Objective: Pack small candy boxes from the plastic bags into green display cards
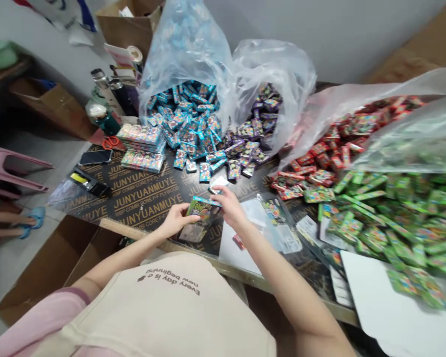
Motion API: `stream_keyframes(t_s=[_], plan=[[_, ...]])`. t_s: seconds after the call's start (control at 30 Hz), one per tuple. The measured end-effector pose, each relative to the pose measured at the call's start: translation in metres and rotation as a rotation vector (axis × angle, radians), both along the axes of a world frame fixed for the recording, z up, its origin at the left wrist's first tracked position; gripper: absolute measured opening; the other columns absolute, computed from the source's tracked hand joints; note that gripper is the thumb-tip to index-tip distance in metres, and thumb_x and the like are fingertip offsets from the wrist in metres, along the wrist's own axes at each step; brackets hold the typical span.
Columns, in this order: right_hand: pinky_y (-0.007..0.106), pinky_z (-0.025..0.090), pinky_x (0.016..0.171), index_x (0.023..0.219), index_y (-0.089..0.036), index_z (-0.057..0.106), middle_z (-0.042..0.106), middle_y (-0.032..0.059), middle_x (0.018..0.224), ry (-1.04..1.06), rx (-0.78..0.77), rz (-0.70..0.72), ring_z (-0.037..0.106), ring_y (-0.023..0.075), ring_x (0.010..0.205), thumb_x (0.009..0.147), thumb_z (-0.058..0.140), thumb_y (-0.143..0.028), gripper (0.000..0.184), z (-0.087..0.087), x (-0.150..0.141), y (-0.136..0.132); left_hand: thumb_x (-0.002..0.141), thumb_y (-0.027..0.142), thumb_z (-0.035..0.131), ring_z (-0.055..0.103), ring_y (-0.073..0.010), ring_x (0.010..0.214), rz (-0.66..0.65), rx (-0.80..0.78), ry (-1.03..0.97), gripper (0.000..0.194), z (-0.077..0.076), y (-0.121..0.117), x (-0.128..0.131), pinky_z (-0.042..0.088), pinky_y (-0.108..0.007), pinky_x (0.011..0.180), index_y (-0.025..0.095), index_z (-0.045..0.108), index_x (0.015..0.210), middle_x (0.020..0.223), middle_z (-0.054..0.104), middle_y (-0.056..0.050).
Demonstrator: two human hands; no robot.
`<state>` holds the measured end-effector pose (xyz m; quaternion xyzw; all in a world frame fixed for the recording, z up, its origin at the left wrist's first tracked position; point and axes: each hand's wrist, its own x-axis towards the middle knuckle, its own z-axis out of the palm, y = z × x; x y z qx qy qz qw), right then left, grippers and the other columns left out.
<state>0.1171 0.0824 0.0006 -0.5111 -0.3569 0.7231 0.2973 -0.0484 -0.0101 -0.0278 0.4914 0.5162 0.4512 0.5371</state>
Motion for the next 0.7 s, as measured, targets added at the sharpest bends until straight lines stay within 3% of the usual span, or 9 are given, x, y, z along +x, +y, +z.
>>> stream_keyframes(t_s=[0.1, 0.2, 0.3, 0.4, 0.5, 0.7], plan=[[0.021, 0.043, 0.052, 0.091, -0.022, 0.057, 0.067, -0.0030, 0.064, 0.103, 0.094, -0.171, 0.055, 0.0092, 0.053, 0.054, 0.076, -0.025, 0.041, 0.007, 0.017, 0.013, 0.081, 0.028, 0.065, 0.066, -0.0190, 0.083, 0.074, 0.315, 0.320, 0.020, 0.020, 0.014, -0.043, 0.052, -0.032, 0.081, 0.015, 0.072, 0.094, 0.090, 0.073, -0.004], [0.022, 0.045, 0.055, 0.084, -0.021, 0.061, 0.068, -0.0021, 0.066, 0.089, 0.213, -0.340, 0.056, 0.0084, 0.054, 0.053, 0.078, -0.026, 0.036, 0.004, 0.043, 0.020, 0.084, 0.016, 0.055, 0.061, -0.0216, 0.110, 0.185, 0.574, 0.744, 0.030, 0.020, 0.041, -0.109, 0.044, -0.040, 0.102, 0.020, 0.068, 0.111, 0.114, 0.069, -0.007], [0.022, 0.046, 0.054, 0.077, -0.021, 0.064, 0.067, -0.0015, 0.065, 0.027, 0.247, -0.380, 0.057, 0.0092, 0.055, 0.052, 0.080, -0.030, 0.031, -0.008, 0.065, 0.013, 0.084, 0.011, 0.047, 0.053, -0.0246, 0.124, 0.227, 0.566, 1.091, 0.037, -0.001, 0.071, -0.170, 0.026, -0.050, 0.115, 0.019, 0.066, 0.115, 0.121, 0.066, -0.008], [0.024, 0.047, 0.053, 0.073, -0.020, 0.066, 0.066, -0.0001, 0.065, -0.025, 0.261, -0.325, 0.058, 0.0108, 0.056, 0.053, 0.082, -0.035, 0.030, -0.020, 0.080, 0.000, 0.082, 0.009, 0.043, 0.046, -0.0244, 0.131, 0.131, 0.438, 1.247, 0.044, -0.024, 0.088, -0.206, 0.021, -0.050, 0.117, 0.018, 0.063, 0.120, 0.129, 0.061, -0.009], [0.025, 0.047, 0.054, 0.073, -0.020, 0.066, 0.066, 0.0009, 0.066, -0.066, 0.275, -0.305, 0.058, 0.0117, 0.057, 0.054, 0.082, -0.039, 0.031, -0.028, 0.095, -0.013, 0.078, 0.014, 0.050, 0.038, -0.0256, 0.137, 0.110, 0.367, 1.322, 0.051, -0.036, 0.091, -0.212, 0.014, -0.052, 0.118, 0.017, 0.056, 0.128, 0.139, 0.052, -0.011], [0.025, 0.046, 0.056, 0.077, -0.020, 0.064, 0.064, -0.0005, 0.066, -0.168, 0.329, -0.419, 0.055, 0.0104, 0.055, 0.059, 0.077, -0.041, 0.031, -0.031, 0.131, -0.024, 0.079, 0.049, 0.061, 0.029, -0.0353, 0.139, 0.357, 0.282, 1.431, 0.068, -0.044, 0.091, -0.179, 0.001, -0.060, 0.114, 0.014, 0.046, 0.135, 0.147, 0.040, -0.017]])
